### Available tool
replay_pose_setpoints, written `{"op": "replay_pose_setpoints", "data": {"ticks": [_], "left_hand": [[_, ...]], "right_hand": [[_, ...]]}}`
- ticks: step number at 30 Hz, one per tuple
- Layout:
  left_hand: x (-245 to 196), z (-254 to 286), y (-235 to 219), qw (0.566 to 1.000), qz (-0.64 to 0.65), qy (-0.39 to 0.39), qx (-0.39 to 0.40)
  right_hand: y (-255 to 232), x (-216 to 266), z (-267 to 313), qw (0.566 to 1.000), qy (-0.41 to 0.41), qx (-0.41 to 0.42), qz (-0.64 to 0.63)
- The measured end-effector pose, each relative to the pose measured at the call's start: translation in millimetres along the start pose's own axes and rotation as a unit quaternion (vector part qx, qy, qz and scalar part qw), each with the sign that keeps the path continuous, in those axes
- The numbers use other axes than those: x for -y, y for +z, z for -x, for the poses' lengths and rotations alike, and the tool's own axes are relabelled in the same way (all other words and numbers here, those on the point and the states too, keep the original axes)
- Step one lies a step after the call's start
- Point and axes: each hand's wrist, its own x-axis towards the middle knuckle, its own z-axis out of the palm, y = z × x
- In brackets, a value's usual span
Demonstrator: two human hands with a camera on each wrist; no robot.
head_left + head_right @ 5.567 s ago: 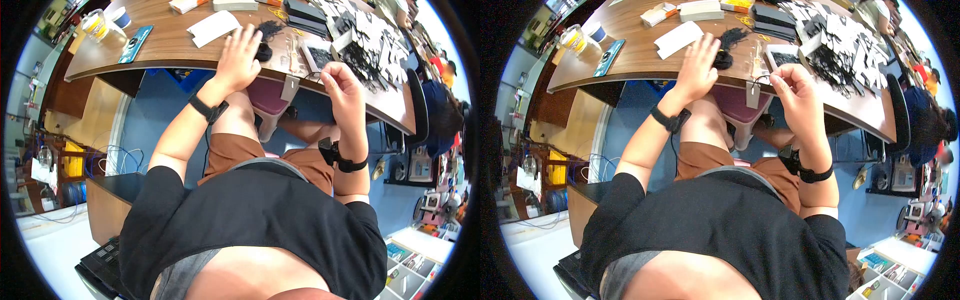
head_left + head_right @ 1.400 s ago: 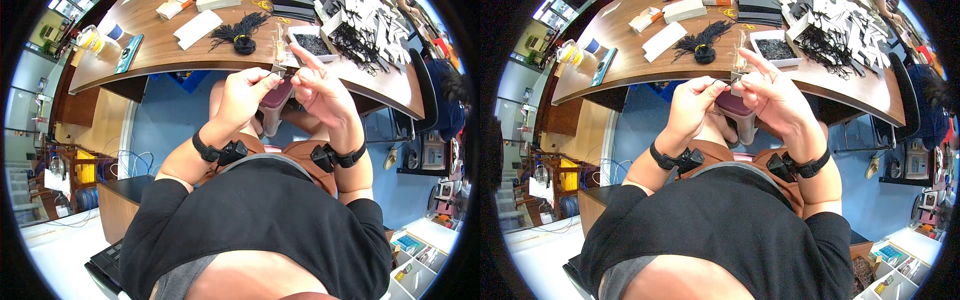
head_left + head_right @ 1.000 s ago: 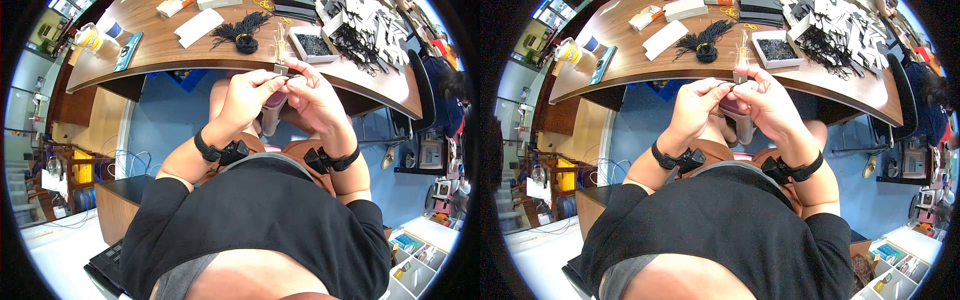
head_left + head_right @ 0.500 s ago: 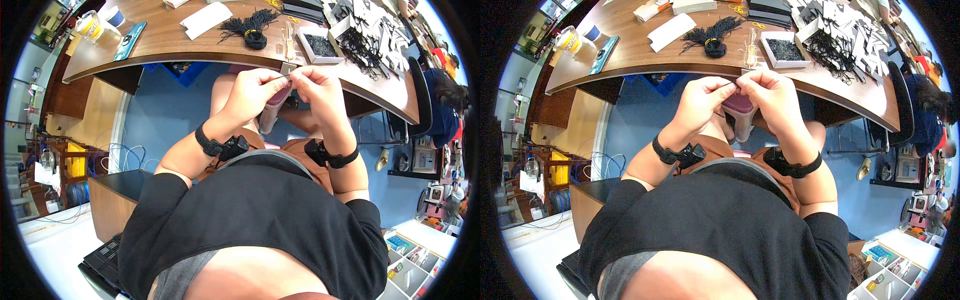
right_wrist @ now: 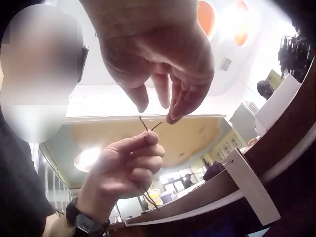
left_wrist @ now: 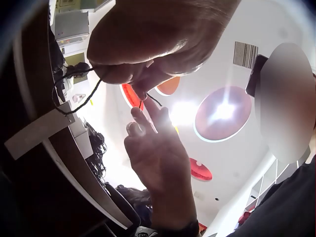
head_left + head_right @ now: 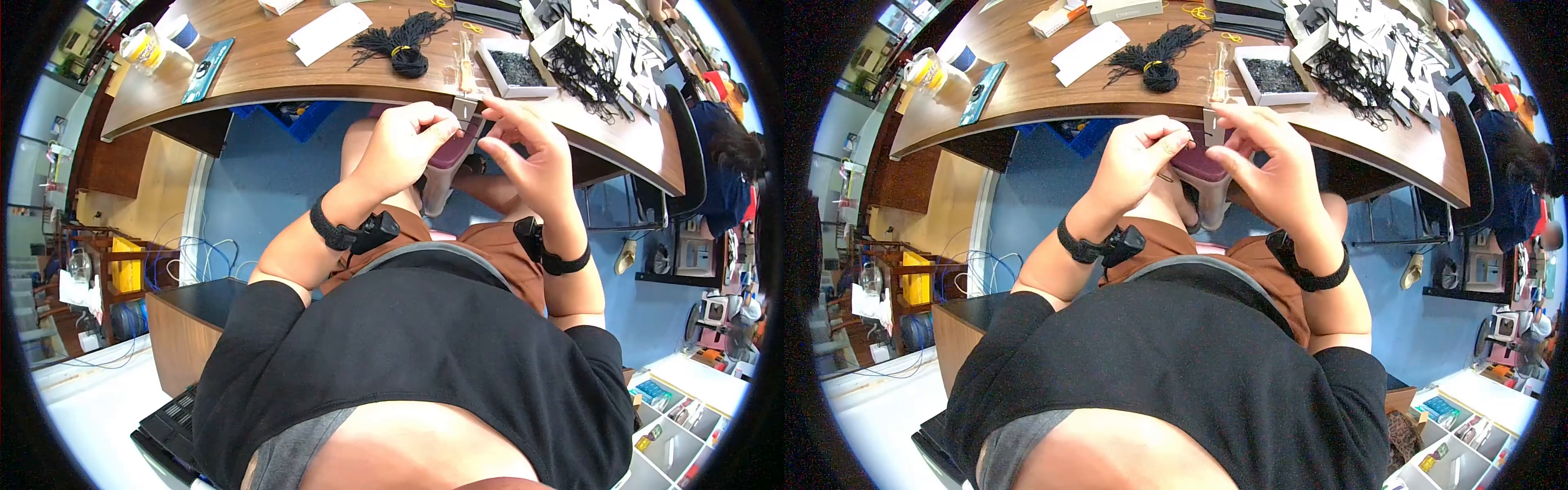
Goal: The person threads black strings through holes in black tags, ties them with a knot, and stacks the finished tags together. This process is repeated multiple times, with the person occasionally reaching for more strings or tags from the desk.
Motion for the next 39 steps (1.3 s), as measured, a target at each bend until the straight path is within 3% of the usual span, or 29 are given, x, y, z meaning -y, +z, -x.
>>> {"op": "replay_pose_setpoints", "data": {"ticks": [1,9,12,15,17,19,23,25,26,27,30,31,34,35,38,39], "left_hand": [[-1.1,-0.3,0.0,1.0,-0.001,0.002,0.006],[-6.8,2.7,6.2,0.986,-0.15,0.067,-0.013],[-6.7,2.6,7.3,0.984,-0.16,0.08,-0.013],[-4.3,0.8,8.3,0.988,-0.132,0.076,-0.005],[-2.6,-1.1,9.3,0.997,-0.064,0.048,-0.009],[-1.3,-2.3,10.5,0.999,0.049,-0.006,-0.019],[5.3,-4.4,-7.6,0.983,-0.181,-0.024,0.004],[6.7,-5.3,-14.0,0.988,0.031,-0.148,0.029],[6.6,-5.4,-15.1,0.967,0.138,-0.208,0.04],[3.2,-4.8,-14.3,0.922,0.288,-0.258,0.035],[1.3,-8.5,-10.8,0.835,0.426,-0.341,0.073],[-0.1,-6.4,-6.4,0.827,0.442,-0.34,0.067],[1.0,-1.6,5.0,0.915,0.315,-0.249,0.05],[-3.3,2.4,10.8,0.971,0.137,-0.193,0.017],[16.5,6.8,14.9,0.999,0.001,-0.031,0.019],[13.9,6.1,14.1,0.999,-0.02,-0.013,0.025]], "right_hand": [[-1.3,-0.5,0.6,0.999,-0.017,0.02,0.036],[-0.9,-0.1,2.2,0.962,0.246,0.072,-0.1],[-1.7,3.7,1.7,0.961,0.241,0.051,-0.124],[4.1,1.3,6.6,0.982,0.172,-0.005,-0.074],[3.0,-0.4,5.9,0.996,0.044,-0.036,0.068],[-2.2,-1.3,4.9,0.981,-0.072,-0.048,0.171],[-13.2,-9.6,2.0,0.94,-0.217,-0.051,0.26],[-13.7,-15.8,5.5,0.936,-0.233,-0.025,0.261],[-13.8,-18.0,7.8,0.935,-0.241,-0.012,0.261],[-14.4,-19.1,10.0,0.927,-0.254,0.01,0.277],[-9.0,-22.4,17.8,0.916,-0.27,0.055,0.29],[-6.3,-21.0,18.9,0.917,-0.27,0.068,0.285],[-1.5,-16.9,19.8,0.911,-0.27,0.089,0.3],[-0.8,-12.6,17.3,0.915,-0.265,0.075,0.296],[-2.1,-11.4,8.7,0.947,-0.221,0.035,0.232],[0.3,-12.0,7.8,0.962,-0.177,0.028,0.207]]}}
